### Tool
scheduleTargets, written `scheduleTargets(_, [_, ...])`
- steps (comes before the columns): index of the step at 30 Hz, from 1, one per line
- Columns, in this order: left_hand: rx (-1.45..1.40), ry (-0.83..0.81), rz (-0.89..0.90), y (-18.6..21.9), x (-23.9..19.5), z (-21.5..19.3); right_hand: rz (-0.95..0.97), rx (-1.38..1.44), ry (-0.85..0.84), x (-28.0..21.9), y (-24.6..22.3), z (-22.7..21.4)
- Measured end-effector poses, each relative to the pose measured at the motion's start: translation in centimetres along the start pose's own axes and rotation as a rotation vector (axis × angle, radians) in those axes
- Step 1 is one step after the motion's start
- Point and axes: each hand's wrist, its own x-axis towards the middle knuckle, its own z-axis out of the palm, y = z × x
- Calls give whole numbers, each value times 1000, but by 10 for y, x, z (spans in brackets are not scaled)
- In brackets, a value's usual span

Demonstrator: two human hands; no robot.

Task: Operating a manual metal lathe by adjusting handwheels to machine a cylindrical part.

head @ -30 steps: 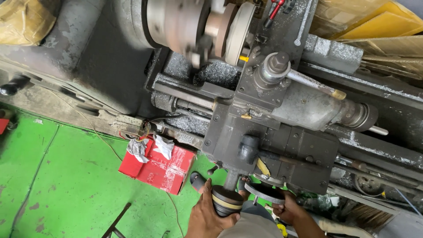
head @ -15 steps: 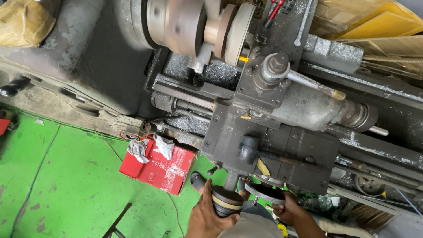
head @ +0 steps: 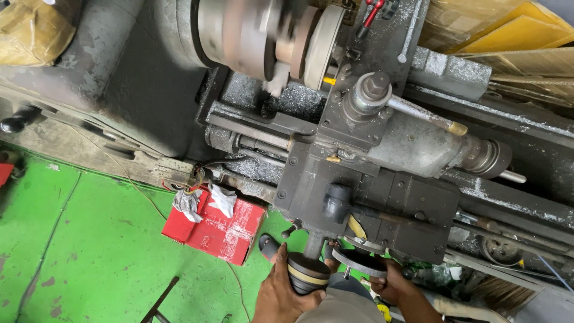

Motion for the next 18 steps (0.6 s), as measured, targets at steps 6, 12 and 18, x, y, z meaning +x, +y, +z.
scheduleTargets(6, [-40, 3, -12, 8, -4, -7, -8, 8, 29, -20, 0, 11])
scheduleTargets(12, [-21, 18, -19, 15, -8, -12, 23, 17, 79, -9, 0, 7])
scheduleTargets(18, [20, -14, 32, 4, -3, -6, 38, 13, 81, -12, 0, 9])
